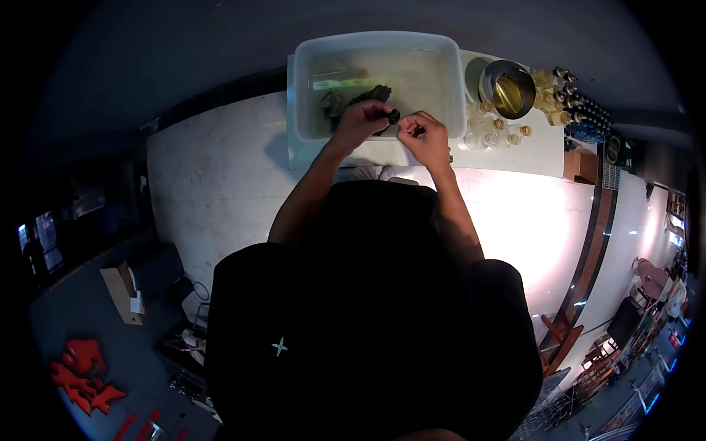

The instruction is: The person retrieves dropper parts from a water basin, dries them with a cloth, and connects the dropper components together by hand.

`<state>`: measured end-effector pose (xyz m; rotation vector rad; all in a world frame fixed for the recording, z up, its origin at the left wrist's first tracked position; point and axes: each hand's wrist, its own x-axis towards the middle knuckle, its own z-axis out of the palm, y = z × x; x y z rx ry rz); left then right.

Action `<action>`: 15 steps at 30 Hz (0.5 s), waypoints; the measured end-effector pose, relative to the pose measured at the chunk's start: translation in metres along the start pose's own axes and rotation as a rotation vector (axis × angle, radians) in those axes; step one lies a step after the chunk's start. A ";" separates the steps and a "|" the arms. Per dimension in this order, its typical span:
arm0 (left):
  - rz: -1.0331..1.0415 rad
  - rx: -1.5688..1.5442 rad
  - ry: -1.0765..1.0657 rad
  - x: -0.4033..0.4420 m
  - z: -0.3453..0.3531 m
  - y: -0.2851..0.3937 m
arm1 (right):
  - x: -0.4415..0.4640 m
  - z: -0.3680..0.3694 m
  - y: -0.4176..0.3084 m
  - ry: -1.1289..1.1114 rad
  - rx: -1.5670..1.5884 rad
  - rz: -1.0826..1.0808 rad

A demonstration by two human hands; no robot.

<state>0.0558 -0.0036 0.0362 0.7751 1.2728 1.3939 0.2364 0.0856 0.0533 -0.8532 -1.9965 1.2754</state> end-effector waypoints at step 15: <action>-0.006 -0.025 -0.026 0.002 -0.006 0.004 | 0.003 0.000 -0.010 0.007 0.112 0.091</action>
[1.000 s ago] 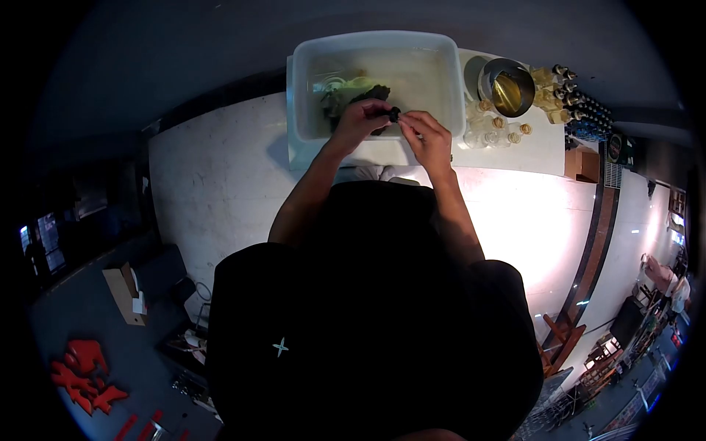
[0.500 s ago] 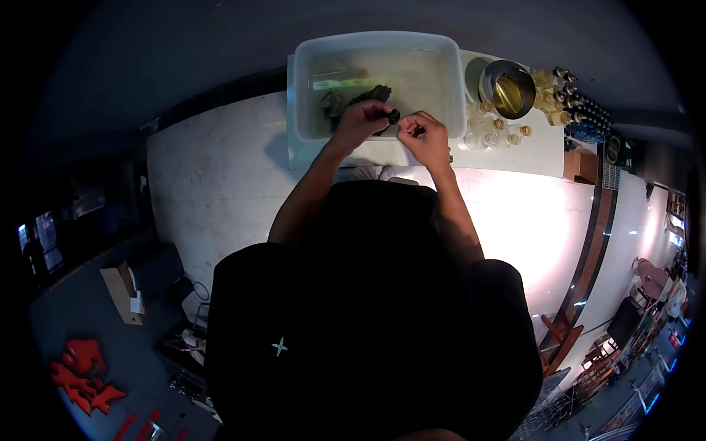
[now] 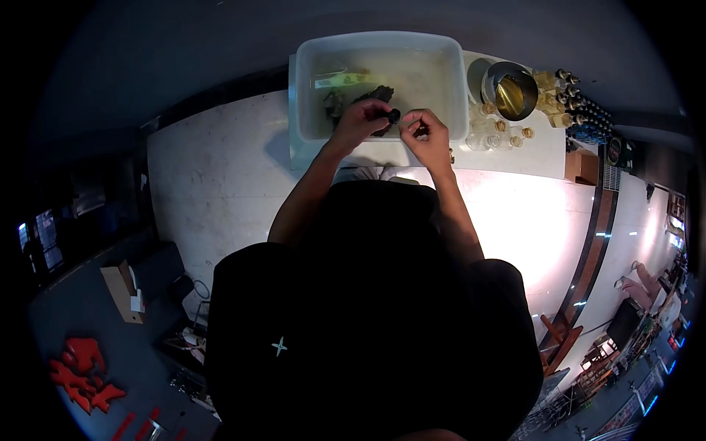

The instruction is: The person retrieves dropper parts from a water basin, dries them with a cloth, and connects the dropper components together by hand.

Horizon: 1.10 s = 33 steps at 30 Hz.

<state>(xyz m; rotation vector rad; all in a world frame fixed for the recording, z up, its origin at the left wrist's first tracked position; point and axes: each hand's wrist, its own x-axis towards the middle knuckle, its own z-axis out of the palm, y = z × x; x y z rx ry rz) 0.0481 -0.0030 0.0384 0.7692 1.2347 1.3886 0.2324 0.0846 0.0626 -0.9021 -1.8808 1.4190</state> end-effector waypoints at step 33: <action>-0.013 0.004 0.054 0.001 -0.002 -0.015 | 0.000 0.004 0.016 -0.045 0.109 -0.014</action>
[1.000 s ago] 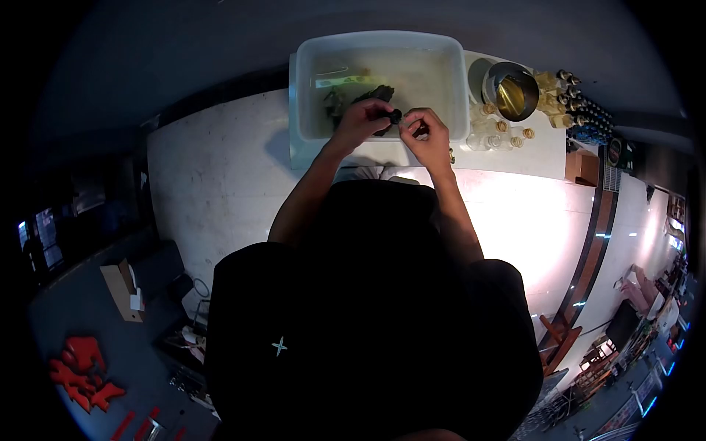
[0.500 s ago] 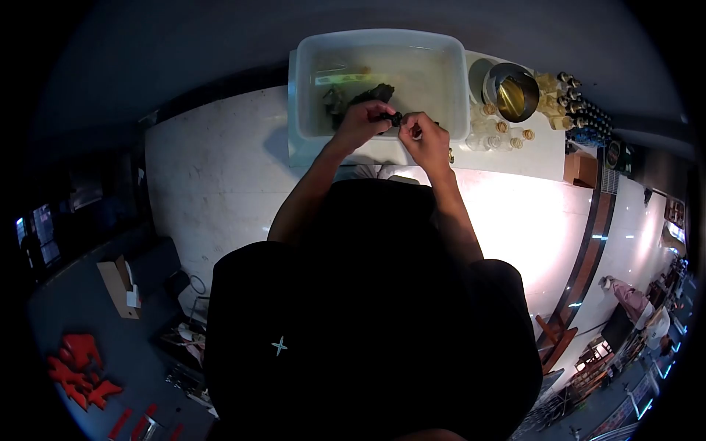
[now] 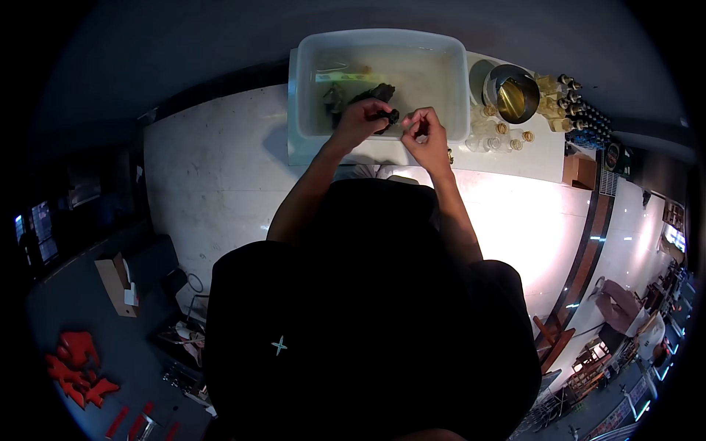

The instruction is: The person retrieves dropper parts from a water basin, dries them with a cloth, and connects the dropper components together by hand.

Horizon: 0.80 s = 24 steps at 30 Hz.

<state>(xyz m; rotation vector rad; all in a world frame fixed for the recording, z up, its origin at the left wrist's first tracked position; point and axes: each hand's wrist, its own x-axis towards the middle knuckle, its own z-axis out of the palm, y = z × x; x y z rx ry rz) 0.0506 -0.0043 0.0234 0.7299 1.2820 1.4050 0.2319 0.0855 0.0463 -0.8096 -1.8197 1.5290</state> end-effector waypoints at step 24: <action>0.042 0.179 0.023 -0.009 0.002 -0.004 | -0.005 0.011 -0.008 0.012 -0.537 -0.165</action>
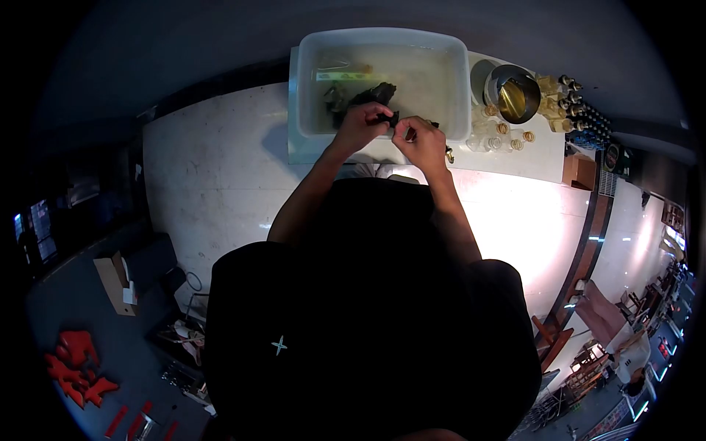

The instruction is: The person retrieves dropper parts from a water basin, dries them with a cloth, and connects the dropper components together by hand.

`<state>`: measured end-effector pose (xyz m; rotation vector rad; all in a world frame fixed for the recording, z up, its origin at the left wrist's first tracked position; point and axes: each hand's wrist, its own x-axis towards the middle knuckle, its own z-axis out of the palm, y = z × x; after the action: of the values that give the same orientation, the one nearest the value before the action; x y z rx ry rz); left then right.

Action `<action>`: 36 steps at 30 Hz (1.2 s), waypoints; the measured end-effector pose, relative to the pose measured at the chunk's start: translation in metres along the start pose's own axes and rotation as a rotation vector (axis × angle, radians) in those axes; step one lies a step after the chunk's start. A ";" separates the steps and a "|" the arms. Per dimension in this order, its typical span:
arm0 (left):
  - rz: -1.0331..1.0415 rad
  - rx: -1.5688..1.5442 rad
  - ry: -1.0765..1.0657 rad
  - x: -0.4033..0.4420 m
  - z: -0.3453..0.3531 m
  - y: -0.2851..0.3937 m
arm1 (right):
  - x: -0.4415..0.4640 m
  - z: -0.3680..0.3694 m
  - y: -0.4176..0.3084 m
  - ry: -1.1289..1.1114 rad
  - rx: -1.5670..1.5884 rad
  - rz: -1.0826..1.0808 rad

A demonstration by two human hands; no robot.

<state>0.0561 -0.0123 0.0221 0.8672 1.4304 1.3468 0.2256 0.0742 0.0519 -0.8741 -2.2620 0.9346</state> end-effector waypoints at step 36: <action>0.262 0.382 0.083 -0.007 -0.007 0.013 | 0.006 0.029 0.020 -0.036 1.121 0.746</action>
<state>0.0501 -0.0194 0.0361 1.2966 1.7174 1.3314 0.2089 0.0778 0.0205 -1.0870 -1.0047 2.1958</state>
